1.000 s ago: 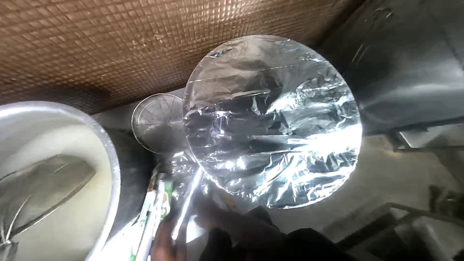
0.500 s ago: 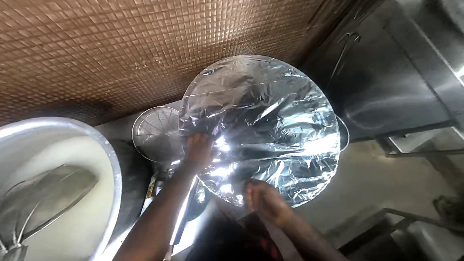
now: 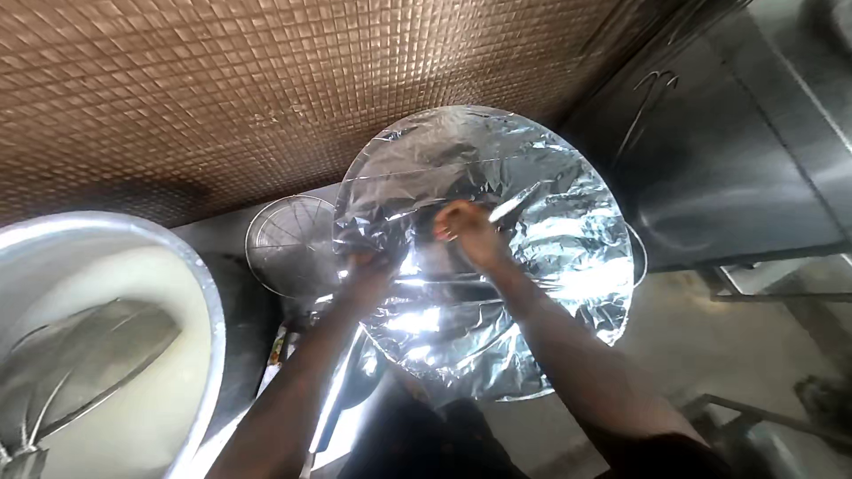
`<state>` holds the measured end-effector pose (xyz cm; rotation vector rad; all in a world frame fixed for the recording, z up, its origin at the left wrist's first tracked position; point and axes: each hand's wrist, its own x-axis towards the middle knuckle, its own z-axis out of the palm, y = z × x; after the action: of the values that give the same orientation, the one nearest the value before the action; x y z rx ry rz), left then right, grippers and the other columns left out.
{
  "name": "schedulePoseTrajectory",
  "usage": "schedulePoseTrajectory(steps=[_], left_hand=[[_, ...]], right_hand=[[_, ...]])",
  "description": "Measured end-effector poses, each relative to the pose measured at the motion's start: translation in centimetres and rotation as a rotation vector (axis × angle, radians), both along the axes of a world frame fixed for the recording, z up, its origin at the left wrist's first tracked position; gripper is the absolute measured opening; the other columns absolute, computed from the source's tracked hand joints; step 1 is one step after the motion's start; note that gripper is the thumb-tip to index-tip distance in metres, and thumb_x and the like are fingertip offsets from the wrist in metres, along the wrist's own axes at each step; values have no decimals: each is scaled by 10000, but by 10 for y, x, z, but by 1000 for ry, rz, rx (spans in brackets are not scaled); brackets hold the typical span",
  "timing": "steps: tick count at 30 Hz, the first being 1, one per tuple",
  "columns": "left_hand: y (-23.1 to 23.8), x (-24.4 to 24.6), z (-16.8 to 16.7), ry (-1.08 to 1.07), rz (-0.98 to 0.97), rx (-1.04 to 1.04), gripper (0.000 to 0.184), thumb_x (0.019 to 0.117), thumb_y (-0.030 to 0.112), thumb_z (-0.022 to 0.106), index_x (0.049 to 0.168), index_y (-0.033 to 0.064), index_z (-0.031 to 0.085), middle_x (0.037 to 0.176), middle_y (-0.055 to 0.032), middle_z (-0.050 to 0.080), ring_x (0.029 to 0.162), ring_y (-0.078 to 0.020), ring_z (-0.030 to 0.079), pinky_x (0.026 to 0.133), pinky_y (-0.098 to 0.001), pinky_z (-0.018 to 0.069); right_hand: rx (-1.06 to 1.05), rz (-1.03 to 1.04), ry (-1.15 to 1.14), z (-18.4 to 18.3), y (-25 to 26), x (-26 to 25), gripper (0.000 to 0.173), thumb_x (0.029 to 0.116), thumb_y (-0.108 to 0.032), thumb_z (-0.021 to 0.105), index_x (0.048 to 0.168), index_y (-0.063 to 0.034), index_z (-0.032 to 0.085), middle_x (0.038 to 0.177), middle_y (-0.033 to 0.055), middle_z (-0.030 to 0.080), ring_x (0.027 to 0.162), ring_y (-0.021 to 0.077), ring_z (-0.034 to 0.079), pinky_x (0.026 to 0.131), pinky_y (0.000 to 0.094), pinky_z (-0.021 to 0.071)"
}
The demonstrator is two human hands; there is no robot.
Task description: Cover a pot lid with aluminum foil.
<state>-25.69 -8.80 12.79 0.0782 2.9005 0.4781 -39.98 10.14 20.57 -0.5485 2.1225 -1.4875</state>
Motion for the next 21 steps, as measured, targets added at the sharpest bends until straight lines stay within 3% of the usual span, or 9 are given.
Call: schedulePoseTrajectory(steps=[2,5,10,18,21], left_hand=[[0,6,-7,131,43,28,181,975,285,680,1089,173,764,1161,-64,709,1212,-297,598,1093,-576,379],[-2,12,-14,252,109,30,166,941,299,721,1035,174,776,1130,-64,719,1195,-313,605,1035,-575,429],[-2,15,-21,195,154,6,190,972,355,679,1050,207,769,1177,-31,711,1249,-294,573,1073,-577,387],[-5,13,-24,227,166,35,171,955,353,686,1009,211,764,1161,-9,705,1251,-276,564,1079,-572,377],[-7,12,-23,210,162,45,153,937,321,708,1016,205,769,1181,-26,705,1283,-300,550,1083,-596,372]], right_hand=[[326,362,-41,-25,-24,3,330,1091,-231,467,1187,19,661,1025,161,712,934,244,697,909,457,558],[486,612,-50,-54,-45,10,580,1112,-454,334,1092,-6,702,1017,169,705,975,283,682,939,529,521],[554,650,-56,-72,-53,6,713,1079,-593,243,1012,-63,714,965,123,710,948,262,687,911,541,529],[690,678,-70,-51,-1,-25,673,1100,-529,282,1013,-10,702,934,159,697,880,284,678,856,537,536],[706,609,-160,-48,32,-38,658,1103,-520,297,1043,-1,696,922,148,685,845,251,661,832,484,540]])
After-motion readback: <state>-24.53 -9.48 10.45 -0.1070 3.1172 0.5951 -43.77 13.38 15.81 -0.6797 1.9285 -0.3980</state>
